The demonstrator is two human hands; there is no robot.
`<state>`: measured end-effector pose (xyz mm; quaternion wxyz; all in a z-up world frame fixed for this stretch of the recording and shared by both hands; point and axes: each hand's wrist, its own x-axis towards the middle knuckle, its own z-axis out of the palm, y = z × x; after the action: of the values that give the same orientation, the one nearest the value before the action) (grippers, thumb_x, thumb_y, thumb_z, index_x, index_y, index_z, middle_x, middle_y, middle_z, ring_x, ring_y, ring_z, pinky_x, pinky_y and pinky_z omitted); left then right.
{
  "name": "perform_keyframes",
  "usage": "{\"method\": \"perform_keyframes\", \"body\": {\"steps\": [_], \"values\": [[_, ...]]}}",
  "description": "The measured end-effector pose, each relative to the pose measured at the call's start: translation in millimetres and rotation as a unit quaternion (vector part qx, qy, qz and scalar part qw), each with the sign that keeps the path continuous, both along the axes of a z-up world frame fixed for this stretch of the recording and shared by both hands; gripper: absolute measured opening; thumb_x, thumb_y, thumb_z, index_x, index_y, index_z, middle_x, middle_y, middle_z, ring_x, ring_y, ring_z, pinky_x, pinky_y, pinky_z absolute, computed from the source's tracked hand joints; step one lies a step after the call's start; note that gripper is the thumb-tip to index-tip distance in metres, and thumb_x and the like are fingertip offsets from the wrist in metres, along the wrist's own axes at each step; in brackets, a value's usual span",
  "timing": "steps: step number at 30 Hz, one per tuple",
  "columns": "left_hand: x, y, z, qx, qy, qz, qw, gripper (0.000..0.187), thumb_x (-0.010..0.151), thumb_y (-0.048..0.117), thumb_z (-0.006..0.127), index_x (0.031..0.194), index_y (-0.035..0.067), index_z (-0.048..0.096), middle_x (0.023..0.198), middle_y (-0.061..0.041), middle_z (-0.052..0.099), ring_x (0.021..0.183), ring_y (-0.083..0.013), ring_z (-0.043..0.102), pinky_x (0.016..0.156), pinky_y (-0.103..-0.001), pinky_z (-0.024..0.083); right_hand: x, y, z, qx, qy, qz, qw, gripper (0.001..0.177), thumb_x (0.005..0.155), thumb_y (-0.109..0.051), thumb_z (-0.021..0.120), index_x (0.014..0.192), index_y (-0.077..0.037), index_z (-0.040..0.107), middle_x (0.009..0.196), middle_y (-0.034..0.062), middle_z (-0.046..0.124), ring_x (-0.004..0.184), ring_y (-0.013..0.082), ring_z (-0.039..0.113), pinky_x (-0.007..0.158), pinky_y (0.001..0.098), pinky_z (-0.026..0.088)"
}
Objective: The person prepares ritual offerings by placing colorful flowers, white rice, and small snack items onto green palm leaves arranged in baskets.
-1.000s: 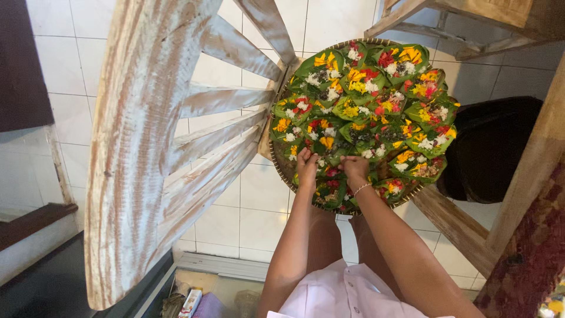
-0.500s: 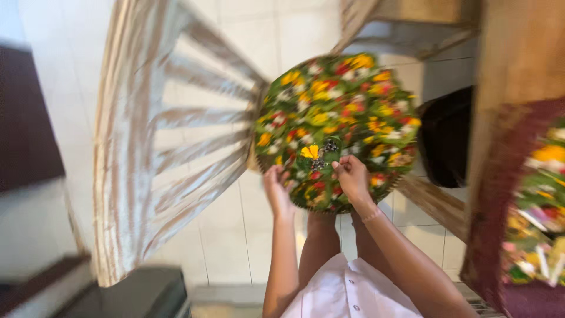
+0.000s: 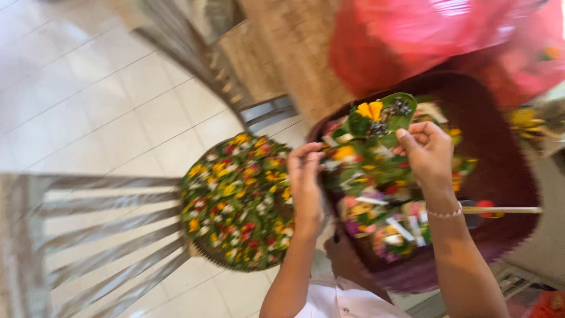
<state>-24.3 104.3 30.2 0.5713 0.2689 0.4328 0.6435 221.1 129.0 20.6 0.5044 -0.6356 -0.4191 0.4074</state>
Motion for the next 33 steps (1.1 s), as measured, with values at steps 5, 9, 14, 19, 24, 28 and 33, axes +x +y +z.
{"method": "perform_keyframes", "body": {"steps": [5,9,14,19,24,28,33], "values": [[155,30,-48,-0.029,-0.01,-0.142,0.989,0.027,0.109,0.02,0.059,0.129,0.004,0.063,0.117,-0.006,0.063,0.099,-0.0155,0.054,0.089,-0.032,0.046,140,39,-90,-0.083,-0.028,-0.101,0.991,0.012,0.099,-0.006,0.071,0.102,0.0,0.06,0.078,0.0066,0.067,0.062,0.0127,0.067,0.051,0.0254,0.048],[225,44,-85,-0.134,-0.031,-0.188,0.972,0.033,0.102,0.026,0.056,0.131,0.009,0.056,0.136,-0.001,0.062,0.12,-0.0122,0.057,0.097,-0.031,0.043,173,65,-166,-0.105,-0.089,-0.117,0.984,0.014,0.092,-0.004,0.075,0.093,0.004,0.063,0.077,0.0115,0.071,0.064,0.0153,0.072,0.052,0.0264,0.053],[250,57,-120,-0.182,0.013,-0.171,0.968,0.038,0.101,0.025,0.054,0.135,0.009,0.054,0.141,-0.005,0.059,0.128,-0.016,0.055,0.105,-0.035,0.044,162,88,-200,-0.094,-0.032,-0.089,0.991,0.013,0.089,-0.006,0.076,0.093,0.002,0.067,0.078,0.0117,0.073,0.061,0.0177,0.071,0.052,0.0289,0.053],[253,57,-133,-0.18,-0.002,-0.131,0.975,0.039,0.1,0.026,0.055,0.135,0.007,0.055,0.137,-0.007,0.06,0.125,-0.0183,0.055,0.104,-0.035,0.044,148,96,-171,-0.11,-0.215,-0.12,0.963,0.013,0.093,-0.011,0.074,0.088,0.001,0.071,0.075,0.0103,0.077,0.06,0.0155,0.075,0.061,0.0294,0.058],[244,52,-124,-0.185,-0.007,-0.125,0.975,0.039,0.103,0.024,0.056,0.139,0.008,0.056,0.13,-0.01,0.06,0.119,-0.0215,0.055,0.104,-0.035,0.045,145,93,-156,-0.086,-0.2,-0.131,0.967,0.02,0.094,-0.015,0.078,0.095,0.003,0.069,0.077,0.0129,0.076,0.06,0.0177,0.074,0.06,0.0309,0.058],[229,44,-105,-0.184,0.006,-0.12,0.976,0.037,0.101,0.025,0.055,0.135,0.01,0.057,0.137,-0.002,0.06,0.127,-0.0139,0.055,0.105,-0.033,0.043,143,84,-143,-0.022,-0.254,-0.139,0.957,0.026,0.093,-0.015,0.081,0.102,0.004,0.067,0.079,0.0103,0.073,0.066,0.0145,0.069,0.06,0.0294,0.054],[210,27,-77,-0.16,-0.033,-0.093,0.982,0.034,0.102,0.022,0.055,0.133,0.009,0.058,0.137,-0.002,0.061,0.125,-0.0145,0.055,0.103,-0.034,0.043,108,60,-89,0.023,-0.183,-0.129,0.974,0.025,0.099,-0.016,0.077,0.112,0.003,0.066,0.08,0.0035,0.064,0.067,0.008,0.057,0.06,0.024,0.047]]}}
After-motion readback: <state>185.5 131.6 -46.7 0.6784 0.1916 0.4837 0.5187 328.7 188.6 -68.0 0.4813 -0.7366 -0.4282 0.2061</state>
